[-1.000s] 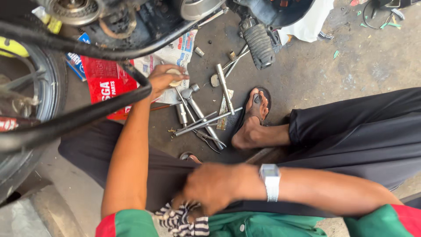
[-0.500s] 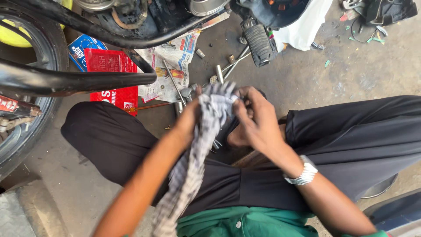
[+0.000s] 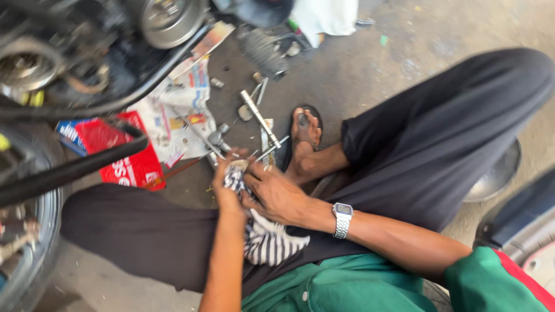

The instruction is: The person sits on the floor and works on a motorcycle engine, using pliers to adjust a sprocket and a wrench to tighten bolts on the engine casing. They handle a gear and a cloth while manipulating engine components.

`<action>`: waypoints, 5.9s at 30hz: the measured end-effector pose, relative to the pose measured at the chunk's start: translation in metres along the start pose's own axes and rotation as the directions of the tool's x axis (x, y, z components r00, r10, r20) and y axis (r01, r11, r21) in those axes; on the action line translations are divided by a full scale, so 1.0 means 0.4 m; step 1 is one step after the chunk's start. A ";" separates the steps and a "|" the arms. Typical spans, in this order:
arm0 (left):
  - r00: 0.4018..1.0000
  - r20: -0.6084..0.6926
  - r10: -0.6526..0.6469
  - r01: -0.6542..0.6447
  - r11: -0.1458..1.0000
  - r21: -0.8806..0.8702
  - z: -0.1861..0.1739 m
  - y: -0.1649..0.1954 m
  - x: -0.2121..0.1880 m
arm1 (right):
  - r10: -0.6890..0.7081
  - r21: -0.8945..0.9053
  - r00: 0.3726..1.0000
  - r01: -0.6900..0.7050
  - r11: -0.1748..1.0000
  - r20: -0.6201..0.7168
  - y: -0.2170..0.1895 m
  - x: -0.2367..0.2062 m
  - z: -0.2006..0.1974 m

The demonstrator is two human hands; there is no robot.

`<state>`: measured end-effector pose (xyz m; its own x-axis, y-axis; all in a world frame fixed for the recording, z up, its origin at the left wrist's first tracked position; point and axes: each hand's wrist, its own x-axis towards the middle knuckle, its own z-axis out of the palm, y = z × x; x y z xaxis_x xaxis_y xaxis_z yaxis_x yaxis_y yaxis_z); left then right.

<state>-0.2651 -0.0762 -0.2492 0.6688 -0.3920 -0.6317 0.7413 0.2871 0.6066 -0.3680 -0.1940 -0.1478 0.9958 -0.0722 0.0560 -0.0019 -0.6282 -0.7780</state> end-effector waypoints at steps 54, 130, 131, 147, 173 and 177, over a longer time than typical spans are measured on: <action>0.908 0.419 0.006 0.094 0.971 -0.218 0.218 0.184 0.012 | 0.158 0.229 0.811 -0.031 0.973 -0.563 -0.018 0.209 -0.024; 0.915 0.336 0.223 -0.270 0.958 0.097 0.252 0.247 -0.285 | -0.002 -0.271 0.940 0.100 0.957 0.340 -0.272 -0.153 -0.772; 0.917 0.342 0.204 -0.254 0.961 0.108 0.258 0.237 -0.289 | 0.039 -0.309 0.955 0.056 0.949 0.295 -0.266 -0.171 -0.799; 0.888 0.405 0.219 -0.329 0.917 0.225 0.224 0.295 -0.287 | -0.115 -0.069 0.495 0.338 0.939 0.861 -0.216 -0.182 -0.462; 0.891 0.232 0.390 -0.452 0.803 0.388 0.027 0.323 -0.144 | 0.453 -0.539 0.384 0.154 0.828 0.805 0.063 0.286 0.090; 0.878 0.156 0.453 -0.477 0.794 0.378 -0.011 0.290 -0.121 | 0.454 -0.559 0.372 0.253 0.790 0.810 0.231 0.229 0.285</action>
<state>-0.2114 -0.0202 -0.1502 0.9138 -0.3508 -0.2045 0.2482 0.0840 0.9650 -0.2665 -0.1702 -0.2859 0.4431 0.3155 -0.8391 0.1992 -0.9473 -0.2510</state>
